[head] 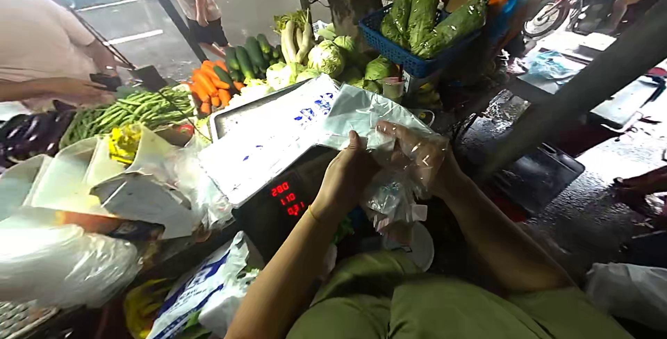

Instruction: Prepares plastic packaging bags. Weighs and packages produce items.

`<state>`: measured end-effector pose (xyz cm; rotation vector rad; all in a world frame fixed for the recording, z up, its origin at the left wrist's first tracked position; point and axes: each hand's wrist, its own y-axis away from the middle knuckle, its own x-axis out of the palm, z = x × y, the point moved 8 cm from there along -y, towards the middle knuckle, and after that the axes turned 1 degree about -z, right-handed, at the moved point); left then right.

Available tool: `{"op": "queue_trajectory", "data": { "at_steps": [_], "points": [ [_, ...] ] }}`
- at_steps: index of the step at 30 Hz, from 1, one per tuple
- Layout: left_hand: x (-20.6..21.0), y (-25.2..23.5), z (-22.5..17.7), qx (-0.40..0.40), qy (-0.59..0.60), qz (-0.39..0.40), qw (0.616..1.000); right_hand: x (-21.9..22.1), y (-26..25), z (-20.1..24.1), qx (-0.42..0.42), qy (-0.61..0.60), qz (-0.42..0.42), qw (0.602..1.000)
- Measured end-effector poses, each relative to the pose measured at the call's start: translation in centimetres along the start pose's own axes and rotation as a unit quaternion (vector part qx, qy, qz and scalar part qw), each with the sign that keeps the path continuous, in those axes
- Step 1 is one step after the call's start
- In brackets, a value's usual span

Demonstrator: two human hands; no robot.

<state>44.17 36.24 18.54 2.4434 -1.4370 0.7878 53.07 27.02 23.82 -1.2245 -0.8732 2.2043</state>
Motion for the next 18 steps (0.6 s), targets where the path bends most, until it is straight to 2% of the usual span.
{"op": "queue_trajectory", "data": {
  "at_steps": [2,9,11,15,18],
  "points": [
    [-0.1,0.1,-0.1,0.0,-0.007,-0.011,1.0,-0.3,0.1,-0.1,0.017,-0.018,-0.004,1.0],
    [0.6,0.5,-0.4,0.019,-0.075,0.003,0.997,-0.6,0.4,0.1,-0.021,-0.006,-0.081,0.996],
    [0.2,0.5,-0.5,0.016,-0.071,-0.044,0.996,-0.9,0.7,0.0,-0.026,-0.006,-0.107,0.994],
    [-2.2,-0.1,-1.0,0.025,-0.016,-0.189,0.982,-2.3,1.9,-0.4,0.002,-0.042,-0.163,0.986],
    [-2.6,-0.8,-1.9,0.074,0.021,-0.204,0.976,-4.0,3.2,-0.7,0.011,-0.085,-0.208,0.974]
  ]
}}
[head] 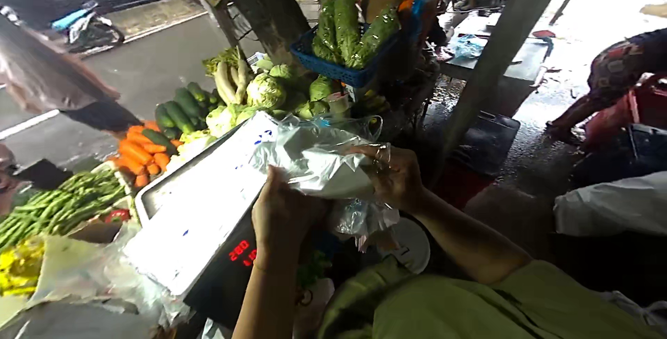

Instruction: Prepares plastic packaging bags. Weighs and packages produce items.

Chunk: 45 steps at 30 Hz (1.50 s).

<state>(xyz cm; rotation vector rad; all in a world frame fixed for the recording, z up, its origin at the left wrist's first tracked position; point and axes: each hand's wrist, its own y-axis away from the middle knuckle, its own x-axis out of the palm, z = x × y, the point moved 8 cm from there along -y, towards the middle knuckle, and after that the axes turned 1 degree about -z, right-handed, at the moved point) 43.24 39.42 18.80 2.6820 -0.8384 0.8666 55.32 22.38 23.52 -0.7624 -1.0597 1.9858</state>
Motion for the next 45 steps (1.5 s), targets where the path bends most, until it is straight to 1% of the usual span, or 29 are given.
{"op": "queue_trajectory", "data": {
  "at_steps": [3,5,10,13,15,17,18,20,22,23,24,25,26,27,28,29,30,31,32,35,37,39,40,45],
  "points": [
    [1.5,-0.4,-1.0,0.041,0.029,0.009,0.999,-2.7,0.3,0.5,-0.005,-0.019,-0.052,0.998],
    [2.8,-0.9,-1.3,0.046,0.036,0.028,0.998,-4.8,0.4,0.9,-0.007,-0.016,-0.079,0.997],
    [6.1,-2.8,-1.1,0.037,0.054,0.046,0.997,-9.5,0.8,1.4,0.043,0.025,-0.155,0.987],
    [7.8,-5.3,-0.6,0.051,0.064,0.053,0.995,-12.4,1.1,1.3,0.076,0.023,-0.217,0.973],
    [7.8,-7.6,-0.2,0.072,0.061,0.047,0.994,-14.7,1.2,1.2,0.101,-0.027,-0.28,0.954],
    [7.4,-9.6,-0.6,0.096,0.092,0.055,0.99,-17.2,1.1,1.4,0.135,-0.043,-0.323,0.936],
    [7.0,-10.3,-1.1,0.094,0.103,0.032,0.99,-18.5,1.0,1.5,0.152,-0.042,-0.337,0.928],
    [6.5,-11.7,-2.6,0.109,0.074,0.006,0.991,-21.0,0.6,1.6,0.177,-0.024,-0.348,0.92],
    [7.5,-12.7,-4.9,0.151,0.027,0.11,0.982,-22.9,-0.1,2.0,0.2,0.022,-0.32,0.926],
    [8.9,-11.8,-6.2,0.18,-0.032,0.162,0.97,-23.5,-0.7,2.3,0.212,0.062,-0.285,0.933],
    [10.7,-9.8,-7.3,0.227,-0.161,0.171,0.945,-23.7,-1.6,2.7,0.215,0.115,-0.235,0.941],
    [13.2,-6.9,-8.1,0.293,-0.321,0.198,0.878,-23.7,-2.5,3.0,0.206,0.17,-0.18,0.947],
    [16.1,-3.6,-8.3,0.376,-0.456,0.221,0.776,-23.4,-3.4,3.2,0.193,0.202,-0.128,0.952],
    [19.0,-0.5,-7.7,0.443,-0.533,0.248,0.676,-22.9,-4.3,3.2,0.183,0.224,-0.081,0.954],
    [21.4,2.1,-6.7,0.484,-0.563,0.274,0.612,-22.3,-5.0,3.1,0.187,0.239,-0.042,0.952],
    [23.5,4.3,-5.6,0.501,-0.578,0.299,0.571,-21.6,-5.7,3.2,0.19,0.253,-0.012,0.949],
    [25.2,5.8,-4.4,0.503,-0.582,0.328,0.548,-20.8,-6.3,3.4,0.182,0.271,0.012,0.945],
    [26.6,6.7,-3.2,0.501,-0.575,0.357,0.54,-20.1,-6.9,3.6,0.174,0.289,0.032,0.941],
    [27.7,7.0,-2.2,0.492,-0.561,0.383,0.544,-19.5,-7.3,3.9,0.172,0.297,0.047,0.938],
    [29.9,5.7,-0.8,0.454,-0.488,0.434,0.606,-18.8,-9.0,4.5,0.151,0.327,0.068,0.931],
    [30.7,4.6,-1.2,0.462,-0.441,0.433,0.636,-19.2,-10.4,4.5,0.139,0.346,0.072,0.925],
    [31.6,3.7,-2.0,0.473,-0.409,0.423,0.656,-19.7,-11.8,4.3,0.134,0.343,0.071,0.927],
    [32.3,3.3,-2.2,0.475,-0.401,0.425,0.658,-20.0,-12.5,4.1,0.135,0.341,0.065,0.928],
    [37.3,0.9,-4.5,0.508,-0.388,0.421,0.644,-22.1,-17.5,3.5,0.142,0.322,-0.001,0.936]
  ]
}}
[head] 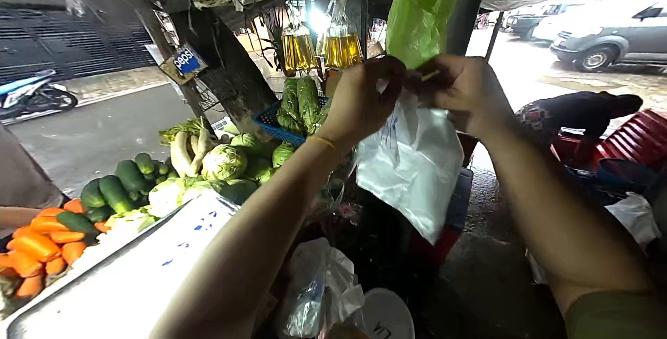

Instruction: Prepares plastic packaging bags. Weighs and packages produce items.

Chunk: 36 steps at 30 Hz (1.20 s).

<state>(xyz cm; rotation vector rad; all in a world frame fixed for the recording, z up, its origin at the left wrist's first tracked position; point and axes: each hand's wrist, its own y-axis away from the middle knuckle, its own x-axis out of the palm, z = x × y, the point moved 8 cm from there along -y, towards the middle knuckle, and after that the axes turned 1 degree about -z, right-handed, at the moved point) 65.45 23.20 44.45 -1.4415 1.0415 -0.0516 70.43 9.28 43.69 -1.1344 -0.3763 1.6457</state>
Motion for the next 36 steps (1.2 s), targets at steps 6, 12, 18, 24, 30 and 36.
{"op": "queue_trajectory", "data": {
  "at_steps": [6,12,18,24,30,36],
  "points": [
    [-1.6,-8.3,1.0,-0.015,0.001,0.002,1.0,-3.2,-7.0,0.7,-0.064,-0.035,-0.107,0.992],
    [-1.7,-12.4,2.4,-0.048,-0.004,0.021,0.999,-3.3,-9.4,0.4,0.016,-0.029,-0.193,0.981],
    [-0.8,-13.5,3.1,-0.096,0.011,0.132,0.987,-2.4,-8.1,-0.9,0.027,-0.109,-0.246,0.963],
    [-0.6,-13.7,4.7,-0.185,0.146,0.169,0.957,-1.9,-7.9,-0.7,0.007,-0.135,-0.26,0.956],
    [1.1,-13.3,8.3,-0.26,0.462,0.161,0.833,-1.4,-8.4,-0.9,0.035,-0.125,-0.242,0.962],
    [2.0,-13.2,6.5,-0.17,0.543,0.222,0.792,-1.6,-8.4,-0.6,0.013,-0.106,-0.233,0.967]
  ]
}}
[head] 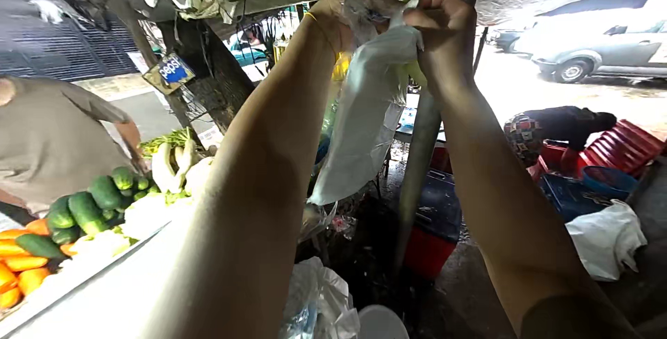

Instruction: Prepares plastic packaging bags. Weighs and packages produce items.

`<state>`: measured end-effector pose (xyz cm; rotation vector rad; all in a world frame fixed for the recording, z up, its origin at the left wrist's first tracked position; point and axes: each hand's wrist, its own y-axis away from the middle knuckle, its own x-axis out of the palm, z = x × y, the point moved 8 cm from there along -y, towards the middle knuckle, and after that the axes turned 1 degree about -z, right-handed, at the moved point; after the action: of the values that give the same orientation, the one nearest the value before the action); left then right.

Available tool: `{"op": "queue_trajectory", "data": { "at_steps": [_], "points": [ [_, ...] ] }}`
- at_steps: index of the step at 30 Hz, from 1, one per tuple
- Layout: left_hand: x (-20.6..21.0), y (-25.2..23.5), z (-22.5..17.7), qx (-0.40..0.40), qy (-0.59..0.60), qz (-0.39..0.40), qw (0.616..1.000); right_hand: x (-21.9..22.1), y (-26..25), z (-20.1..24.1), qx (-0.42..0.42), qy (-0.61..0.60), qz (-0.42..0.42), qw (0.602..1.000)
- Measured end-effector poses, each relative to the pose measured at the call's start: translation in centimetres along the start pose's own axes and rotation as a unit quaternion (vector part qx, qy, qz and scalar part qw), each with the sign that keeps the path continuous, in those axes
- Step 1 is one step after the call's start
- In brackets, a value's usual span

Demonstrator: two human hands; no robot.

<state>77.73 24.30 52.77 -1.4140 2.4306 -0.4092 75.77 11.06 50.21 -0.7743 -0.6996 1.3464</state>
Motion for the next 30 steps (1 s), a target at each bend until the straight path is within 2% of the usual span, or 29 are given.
{"op": "queue_trajectory", "data": {
  "at_steps": [2,6,10,14,19,23,30],
  "points": [
    [0.0,-0.2,0.1,-0.001,-0.013,0.006,1.0,0.0,-0.1,-0.2,-0.007,-0.012,0.009,1.0],
    [-0.6,-0.7,1.0,-0.038,0.0,-0.034,0.999,0.2,-0.5,-0.7,-0.029,-0.02,0.023,0.999],
    [-1.3,-1.2,1.5,-0.025,-0.023,-0.066,0.997,0.2,-0.5,-1.0,-0.066,-0.029,0.05,0.996],
    [-1.3,-1.0,1.3,-0.063,-0.108,-0.084,0.989,-0.3,-0.2,-0.6,-0.091,0.001,0.071,0.993],
    [0.0,-0.7,0.2,0.005,-0.223,-0.058,0.973,-1.1,0.3,-0.3,-0.097,0.041,0.069,0.992],
    [0.9,0.4,0.3,0.017,-0.208,-0.087,0.974,-1.4,0.1,-0.6,-0.083,0.036,0.061,0.994],
    [1.0,0.8,0.2,0.016,-0.161,-0.108,0.981,-1.7,0.0,0.3,-0.038,0.118,0.035,0.992]
  ]
}}
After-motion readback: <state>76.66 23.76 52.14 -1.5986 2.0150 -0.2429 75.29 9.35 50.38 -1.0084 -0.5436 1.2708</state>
